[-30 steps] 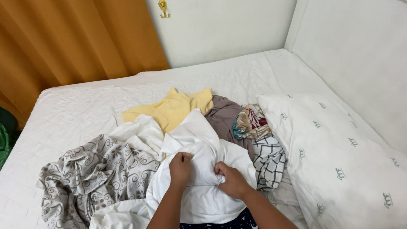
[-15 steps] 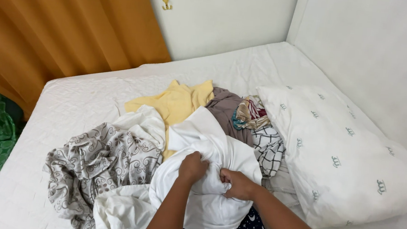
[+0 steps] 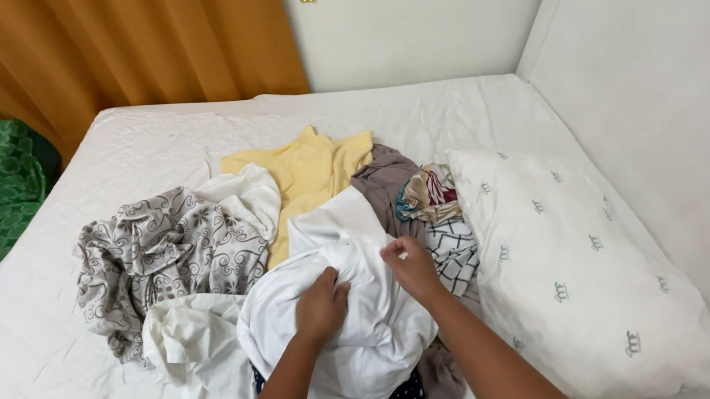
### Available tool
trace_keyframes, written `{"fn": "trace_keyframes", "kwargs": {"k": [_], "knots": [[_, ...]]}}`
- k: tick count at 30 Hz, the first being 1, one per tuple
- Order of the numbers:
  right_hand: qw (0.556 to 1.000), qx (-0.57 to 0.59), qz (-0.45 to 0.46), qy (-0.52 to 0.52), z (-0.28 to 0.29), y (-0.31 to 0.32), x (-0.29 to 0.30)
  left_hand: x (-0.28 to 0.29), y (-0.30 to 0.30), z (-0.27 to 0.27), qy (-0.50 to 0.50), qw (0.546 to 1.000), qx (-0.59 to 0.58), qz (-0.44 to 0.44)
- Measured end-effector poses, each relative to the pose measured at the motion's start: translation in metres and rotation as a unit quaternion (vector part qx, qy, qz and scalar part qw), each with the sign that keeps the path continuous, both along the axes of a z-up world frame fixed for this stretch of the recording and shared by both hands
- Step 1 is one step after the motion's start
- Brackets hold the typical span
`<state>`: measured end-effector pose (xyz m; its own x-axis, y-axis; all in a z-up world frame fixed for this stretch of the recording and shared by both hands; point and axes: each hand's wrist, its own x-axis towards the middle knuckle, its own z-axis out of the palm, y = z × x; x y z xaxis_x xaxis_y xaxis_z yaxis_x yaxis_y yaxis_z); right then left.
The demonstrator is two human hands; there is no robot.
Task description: The person places a pillow on a bed and proceeds to insert it into a white pillowcase. They align the corners and pull the fabric over the pillow, adjusting the case to fit snugly around the pillow.
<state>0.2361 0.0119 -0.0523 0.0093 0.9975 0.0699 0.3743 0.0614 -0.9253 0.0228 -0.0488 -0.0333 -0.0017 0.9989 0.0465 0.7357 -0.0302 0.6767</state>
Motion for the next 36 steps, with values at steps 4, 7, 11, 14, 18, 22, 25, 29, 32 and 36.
{"fn": "trace_keyframes", "kwargs": {"k": [4, 7, 11, 14, 18, 22, 25, 29, 32, 36], "knots": [[0.992, 0.089, -0.061, -0.071, 0.008, 0.018, -0.017, 0.005, -0.022, -0.003, 0.025, 0.999, 0.043, 0.006], [0.987, 0.042, -0.046, -0.148, 0.023, 0.023, -0.031, 0.011, -0.039, -0.001, 0.032, 0.996, 0.087, 0.008], [0.953, -0.117, 0.030, -0.277, 0.035, 0.013, -0.043, 0.019, -0.057, -0.008, 0.050, 0.992, 0.113, 0.008], [0.938, -0.138, 0.054, -0.312, 0.011, 0.020, -0.042, 0.017, -0.065, -0.010, 0.045, 0.992, 0.121, 0.004], [0.964, -0.038, 0.026, -0.262, -0.001, 0.023, -0.036, 0.010, -0.071, -0.005, 0.012, 0.991, 0.136, 0.008], [0.993, 0.034, 0.007, -0.113, 0.043, 0.010, -0.036, 0.000, -0.060, 0.000, -0.025, 0.989, 0.142, 0.033], [0.990, 0.073, 0.057, 0.102, 0.070, -0.015, -0.037, -0.008, -0.049, 0.007, -0.049, 0.988, 0.131, 0.058], [0.900, 0.001, 0.118, 0.420, 0.087, -0.053, -0.039, -0.022, -0.042, 0.003, -0.102, 0.984, 0.147, 0.017], [0.814, -0.056, 0.108, 0.568, 0.060, -0.062, -0.031, -0.037, -0.037, -0.002, -0.132, 0.973, 0.189, -0.023], [0.730, -0.085, 0.094, 0.672, 0.026, -0.074, -0.030, -0.057, -0.017, -0.039, -0.265, 0.946, 0.187, 0.025]]}}
